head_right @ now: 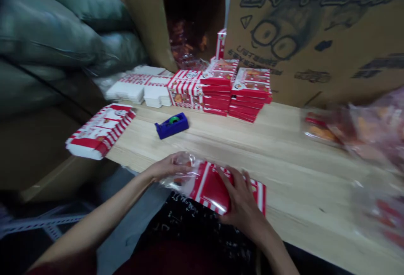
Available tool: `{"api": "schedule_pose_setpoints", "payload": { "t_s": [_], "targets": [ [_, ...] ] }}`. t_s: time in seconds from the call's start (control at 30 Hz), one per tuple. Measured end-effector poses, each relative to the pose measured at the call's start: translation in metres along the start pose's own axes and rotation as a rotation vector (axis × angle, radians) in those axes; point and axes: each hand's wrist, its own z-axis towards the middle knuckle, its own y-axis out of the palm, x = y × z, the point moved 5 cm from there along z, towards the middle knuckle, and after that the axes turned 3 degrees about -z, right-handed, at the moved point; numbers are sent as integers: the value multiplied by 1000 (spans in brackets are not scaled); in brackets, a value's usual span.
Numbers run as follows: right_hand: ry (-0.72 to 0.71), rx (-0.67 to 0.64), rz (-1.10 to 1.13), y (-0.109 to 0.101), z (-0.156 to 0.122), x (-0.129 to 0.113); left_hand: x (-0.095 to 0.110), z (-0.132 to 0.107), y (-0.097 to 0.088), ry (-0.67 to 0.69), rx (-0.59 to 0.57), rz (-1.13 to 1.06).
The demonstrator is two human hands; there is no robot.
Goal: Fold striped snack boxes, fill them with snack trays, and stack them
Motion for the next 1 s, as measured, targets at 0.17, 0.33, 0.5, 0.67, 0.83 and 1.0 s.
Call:
{"api": "schedule_pose_setpoints", "payload": {
  "t_s": [0.17, 0.33, 0.5, 0.67, 0.83, 1.0],
  "targets": [
    [13, 184, 10, 10, -5, 9, 12, -32, -30, 128, 229, 65],
    [-10, 226, 61, 7, 2, -28, 20, -52, -3, 192, 225, 150],
    [75, 243, 102, -5, 2, -49, 46, -73, 45, 337, 99, 518],
    [278, 392, 200, -22, -6, -47, 71, -98, 68, 567, 261, 440],
    [484, 702, 262, -45, -18, -64, 48, -85, 94, 456, 226, 15],
    [495, 731, 662, -75, -27, -53, 62, -76, 98, 536, 106, 212]
  ]
}}
